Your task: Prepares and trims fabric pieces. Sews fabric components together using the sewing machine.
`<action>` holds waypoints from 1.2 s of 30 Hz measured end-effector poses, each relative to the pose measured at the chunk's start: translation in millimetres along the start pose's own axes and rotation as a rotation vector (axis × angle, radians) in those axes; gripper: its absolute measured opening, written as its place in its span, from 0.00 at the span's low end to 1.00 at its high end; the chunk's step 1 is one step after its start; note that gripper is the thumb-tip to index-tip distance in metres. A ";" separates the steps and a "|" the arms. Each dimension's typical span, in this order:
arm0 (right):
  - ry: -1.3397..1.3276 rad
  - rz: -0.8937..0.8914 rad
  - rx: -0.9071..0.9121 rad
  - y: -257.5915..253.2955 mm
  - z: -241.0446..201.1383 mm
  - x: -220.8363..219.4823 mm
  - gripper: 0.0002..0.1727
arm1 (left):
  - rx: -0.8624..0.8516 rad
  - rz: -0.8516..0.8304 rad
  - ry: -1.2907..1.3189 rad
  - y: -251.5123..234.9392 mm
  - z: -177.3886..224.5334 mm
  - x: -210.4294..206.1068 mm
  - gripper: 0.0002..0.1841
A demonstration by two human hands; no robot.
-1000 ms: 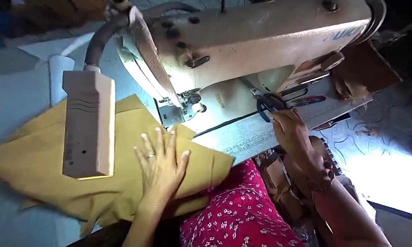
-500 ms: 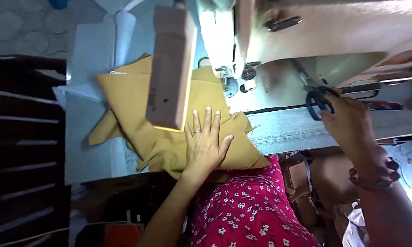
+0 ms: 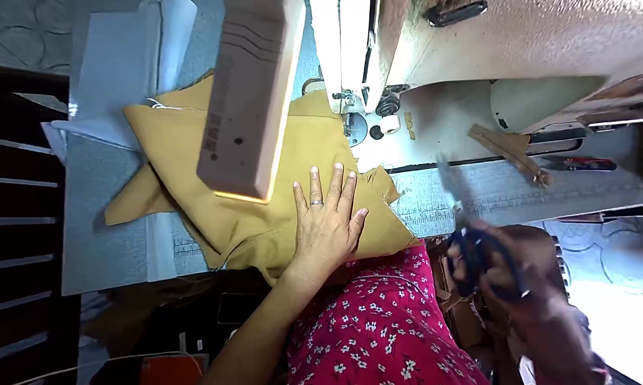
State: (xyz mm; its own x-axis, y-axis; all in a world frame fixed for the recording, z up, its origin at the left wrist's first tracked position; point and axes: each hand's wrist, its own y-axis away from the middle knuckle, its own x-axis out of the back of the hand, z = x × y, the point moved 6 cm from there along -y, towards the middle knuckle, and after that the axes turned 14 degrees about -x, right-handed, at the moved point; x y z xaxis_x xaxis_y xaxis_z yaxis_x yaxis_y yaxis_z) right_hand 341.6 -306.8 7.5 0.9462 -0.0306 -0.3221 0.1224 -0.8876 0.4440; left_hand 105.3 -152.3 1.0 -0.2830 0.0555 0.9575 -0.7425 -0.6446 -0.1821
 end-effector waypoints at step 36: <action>0.636 0.259 0.169 -17.3 29.2 -35.4 0.29 | -0.047 0.009 -0.025 6.9 7.5 1.0 0.36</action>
State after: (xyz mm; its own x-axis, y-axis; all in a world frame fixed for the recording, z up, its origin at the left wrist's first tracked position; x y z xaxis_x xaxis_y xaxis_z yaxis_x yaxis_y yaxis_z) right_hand 297.2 -303.8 -13.2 0.9363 -0.0216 0.3504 -0.1296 -0.9489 0.2879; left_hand 104.4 -162.4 2.4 -0.2744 0.0304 0.9611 -0.7680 -0.6084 -0.2000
